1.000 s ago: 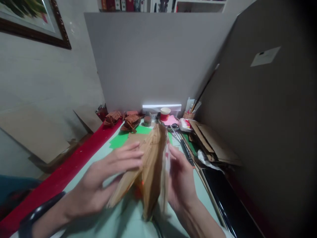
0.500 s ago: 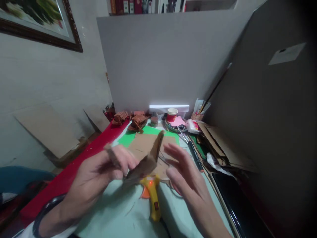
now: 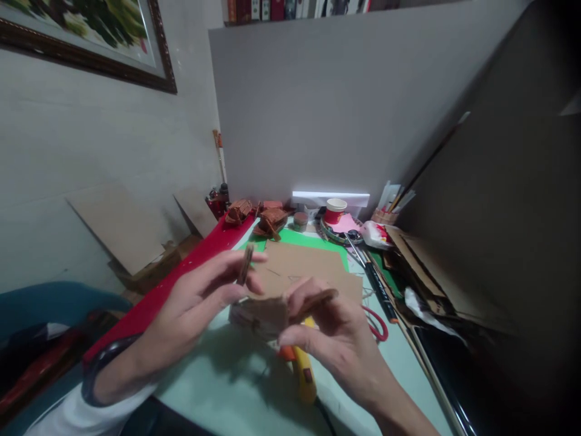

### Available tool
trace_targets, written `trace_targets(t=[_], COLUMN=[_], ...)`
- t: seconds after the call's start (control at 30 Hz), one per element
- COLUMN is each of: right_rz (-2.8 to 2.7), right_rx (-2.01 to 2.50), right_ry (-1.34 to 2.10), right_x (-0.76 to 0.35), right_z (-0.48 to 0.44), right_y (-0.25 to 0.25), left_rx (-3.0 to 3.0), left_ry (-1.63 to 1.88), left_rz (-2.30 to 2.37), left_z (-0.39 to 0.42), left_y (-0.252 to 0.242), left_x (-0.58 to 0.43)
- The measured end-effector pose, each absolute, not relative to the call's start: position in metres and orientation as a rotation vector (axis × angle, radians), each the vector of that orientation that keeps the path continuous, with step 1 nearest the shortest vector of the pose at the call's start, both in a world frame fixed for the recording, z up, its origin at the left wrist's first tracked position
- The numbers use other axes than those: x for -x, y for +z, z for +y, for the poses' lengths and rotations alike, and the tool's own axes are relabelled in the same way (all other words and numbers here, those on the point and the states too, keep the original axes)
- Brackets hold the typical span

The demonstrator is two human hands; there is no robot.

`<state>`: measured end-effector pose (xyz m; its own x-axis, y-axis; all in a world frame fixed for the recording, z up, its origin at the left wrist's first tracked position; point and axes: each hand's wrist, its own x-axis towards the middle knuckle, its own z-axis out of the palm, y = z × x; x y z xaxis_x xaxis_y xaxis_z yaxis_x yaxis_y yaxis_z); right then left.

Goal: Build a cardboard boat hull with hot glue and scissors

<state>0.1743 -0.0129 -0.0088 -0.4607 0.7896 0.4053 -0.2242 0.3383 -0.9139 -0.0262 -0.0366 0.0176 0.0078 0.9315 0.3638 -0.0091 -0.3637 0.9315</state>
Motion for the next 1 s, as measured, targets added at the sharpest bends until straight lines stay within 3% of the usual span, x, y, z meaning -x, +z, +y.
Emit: trace_targets(t=[0.3,0.77,1.0], right_rz=[-1.312,-1.355,-1.117], right_rx=[0.56,0.549,0.645], right_ry=[1.275,1.333,1.519], right_x=[-0.138,-0.141,-0.129], right_z=[-0.029,-0.047,-0.055], right_y=[0.01,-0.001,-0.027], left_rx=[-1.855,-2.303,-2.523], left_ry=[1.142,1.391,1.278], left_rz=[1.108,1.219,1.136], left_z=[-0.038,-0.04,-0.036], left_y=[-0.015,-0.034,-0.044], left_x=[0.038,0.034,0.038])
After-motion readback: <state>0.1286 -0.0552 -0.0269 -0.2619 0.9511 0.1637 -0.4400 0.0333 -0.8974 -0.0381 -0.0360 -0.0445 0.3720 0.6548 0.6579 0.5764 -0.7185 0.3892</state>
